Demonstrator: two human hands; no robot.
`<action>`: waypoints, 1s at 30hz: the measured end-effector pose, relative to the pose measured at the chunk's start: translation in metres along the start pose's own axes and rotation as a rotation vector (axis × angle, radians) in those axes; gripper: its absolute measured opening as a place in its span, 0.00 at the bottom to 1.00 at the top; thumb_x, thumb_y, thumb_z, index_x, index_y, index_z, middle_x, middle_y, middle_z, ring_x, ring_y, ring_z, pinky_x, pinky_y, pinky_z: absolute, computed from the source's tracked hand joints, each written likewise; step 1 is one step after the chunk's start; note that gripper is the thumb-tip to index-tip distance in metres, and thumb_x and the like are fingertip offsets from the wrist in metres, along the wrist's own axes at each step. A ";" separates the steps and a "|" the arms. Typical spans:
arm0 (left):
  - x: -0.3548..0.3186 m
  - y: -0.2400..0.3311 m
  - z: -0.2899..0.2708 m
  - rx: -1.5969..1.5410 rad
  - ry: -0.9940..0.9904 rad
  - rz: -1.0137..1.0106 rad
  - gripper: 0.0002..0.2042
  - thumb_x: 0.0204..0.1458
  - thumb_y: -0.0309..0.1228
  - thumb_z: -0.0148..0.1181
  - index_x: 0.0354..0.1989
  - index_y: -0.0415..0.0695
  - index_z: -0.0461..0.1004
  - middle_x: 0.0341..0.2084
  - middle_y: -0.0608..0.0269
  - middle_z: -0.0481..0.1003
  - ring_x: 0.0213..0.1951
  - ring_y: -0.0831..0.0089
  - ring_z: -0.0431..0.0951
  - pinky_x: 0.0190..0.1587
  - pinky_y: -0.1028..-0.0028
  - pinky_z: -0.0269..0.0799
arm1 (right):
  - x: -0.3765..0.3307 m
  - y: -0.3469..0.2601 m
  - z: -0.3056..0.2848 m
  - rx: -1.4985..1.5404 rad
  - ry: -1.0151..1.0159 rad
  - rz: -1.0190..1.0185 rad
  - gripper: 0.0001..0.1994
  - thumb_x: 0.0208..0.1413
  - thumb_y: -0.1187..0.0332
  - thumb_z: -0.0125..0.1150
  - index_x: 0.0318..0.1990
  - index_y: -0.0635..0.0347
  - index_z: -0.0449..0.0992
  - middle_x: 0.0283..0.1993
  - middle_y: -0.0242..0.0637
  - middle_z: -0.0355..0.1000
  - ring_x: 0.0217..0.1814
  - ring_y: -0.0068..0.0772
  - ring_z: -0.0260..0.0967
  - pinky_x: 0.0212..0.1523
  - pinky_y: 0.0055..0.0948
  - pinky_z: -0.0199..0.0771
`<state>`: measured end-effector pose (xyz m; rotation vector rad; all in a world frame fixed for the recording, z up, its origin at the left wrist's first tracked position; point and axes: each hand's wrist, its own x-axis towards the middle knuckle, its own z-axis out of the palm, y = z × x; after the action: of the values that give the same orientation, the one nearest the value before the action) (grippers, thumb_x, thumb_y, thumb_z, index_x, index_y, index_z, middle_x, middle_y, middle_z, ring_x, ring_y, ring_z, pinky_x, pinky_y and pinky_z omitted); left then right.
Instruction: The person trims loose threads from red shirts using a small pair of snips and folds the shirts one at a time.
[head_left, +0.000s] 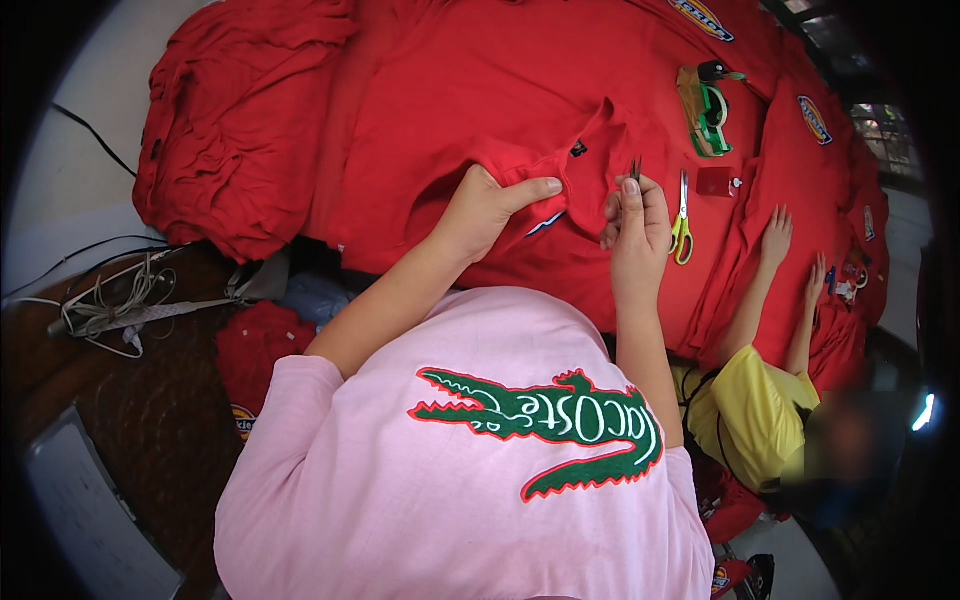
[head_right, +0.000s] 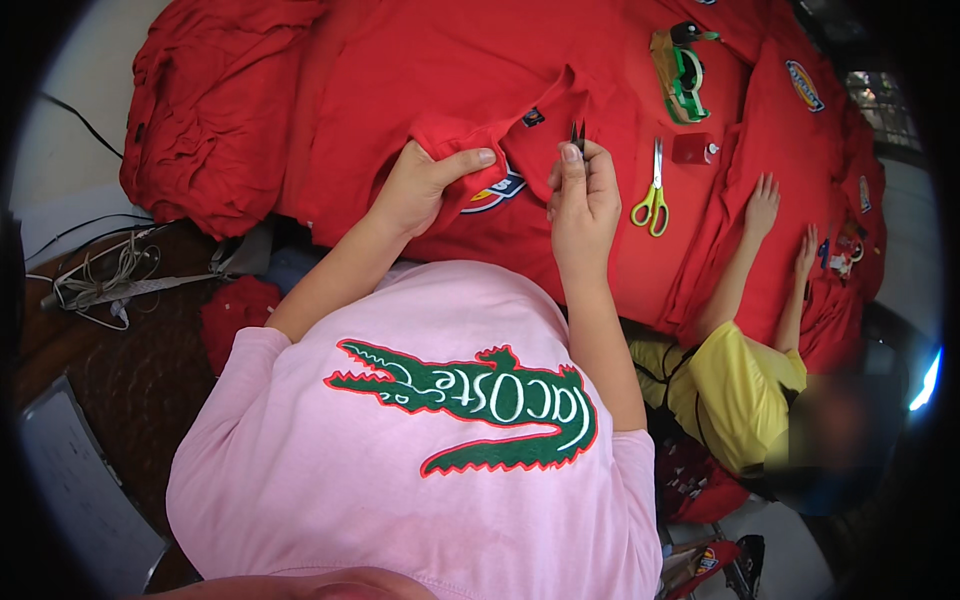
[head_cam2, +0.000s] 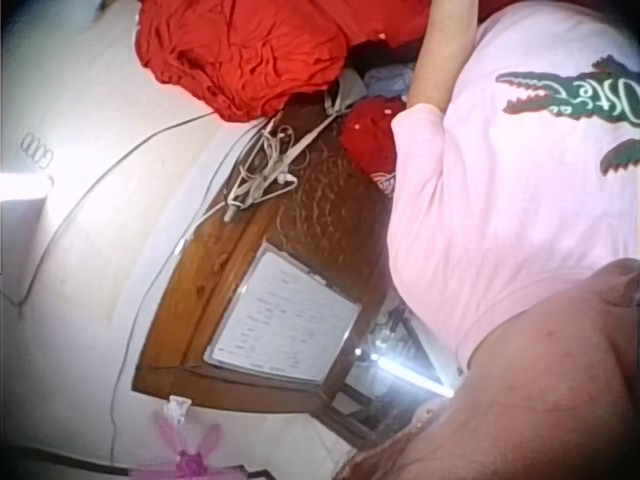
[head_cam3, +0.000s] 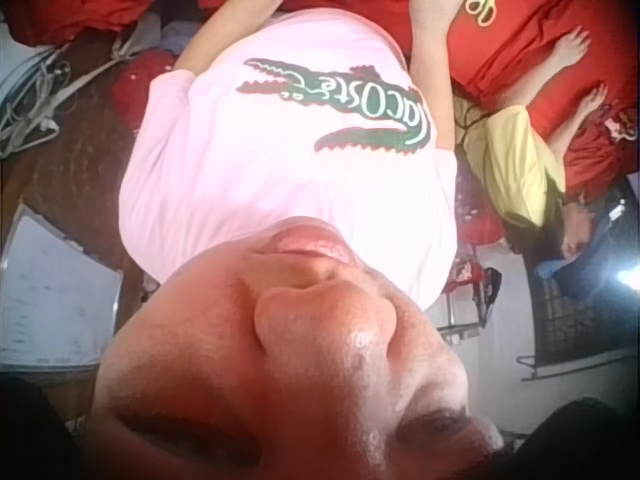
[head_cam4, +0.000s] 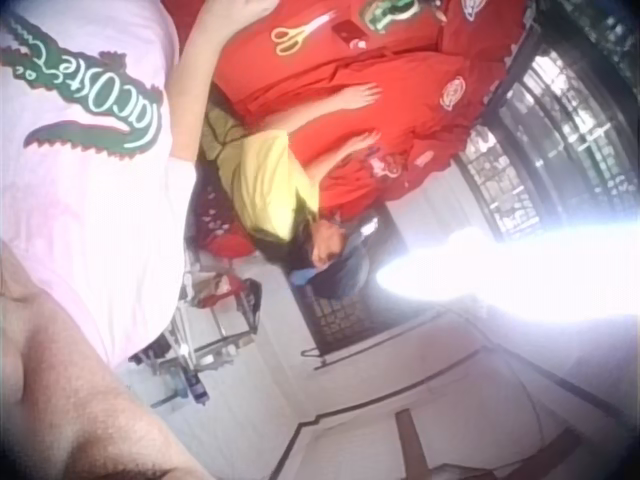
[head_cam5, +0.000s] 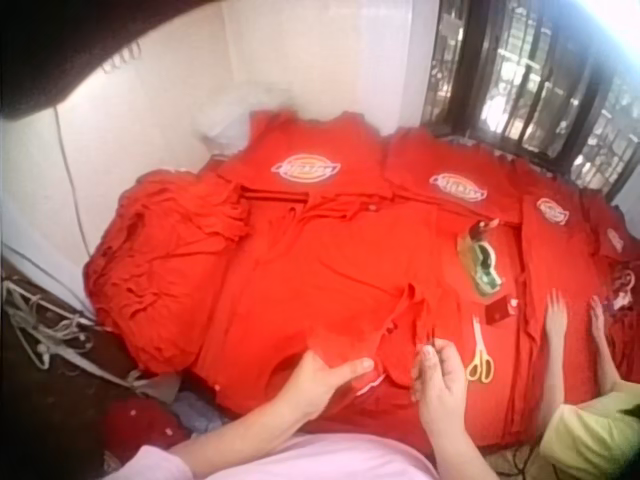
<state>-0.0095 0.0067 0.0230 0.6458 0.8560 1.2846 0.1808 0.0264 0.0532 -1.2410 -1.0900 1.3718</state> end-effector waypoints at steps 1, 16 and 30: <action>-0.001 0.000 0.002 -0.019 0.002 -0.009 0.09 0.57 0.23 0.68 0.45 0.40 0.81 0.39 0.66 0.83 0.41 0.79 0.81 0.47 0.76 0.77 | 0.002 -0.002 -0.002 0.023 -0.002 -0.003 0.09 0.73 0.65 0.55 0.48 0.61 0.74 0.29 0.21 0.64 0.22 0.07 0.51 0.20 0.15 0.52; -0.013 -0.006 0.009 -0.101 0.042 -0.035 0.04 0.59 0.25 0.66 0.41 0.42 0.81 0.38 0.67 0.82 0.42 0.79 0.81 0.48 0.75 0.76 | 0.007 -0.015 -0.014 0.342 0.053 -0.063 0.05 0.67 0.67 0.62 0.39 0.56 0.77 0.26 0.25 0.67 0.20 0.11 0.53 0.22 0.18 0.54; -0.030 0.001 0.008 0.063 0.029 -0.080 0.13 0.62 0.26 0.60 0.53 0.35 0.80 0.48 0.57 0.83 0.50 0.69 0.82 0.57 0.70 0.75 | -0.022 0.036 0.006 0.089 -0.370 0.370 0.12 0.68 0.73 0.51 0.53 0.64 0.77 0.41 0.32 0.75 0.37 0.21 0.70 0.39 0.24 0.72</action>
<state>-0.0054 -0.0227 0.0334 0.6377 0.9398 1.2012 0.1722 -0.0010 0.0211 -1.1903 -1.0638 1.9699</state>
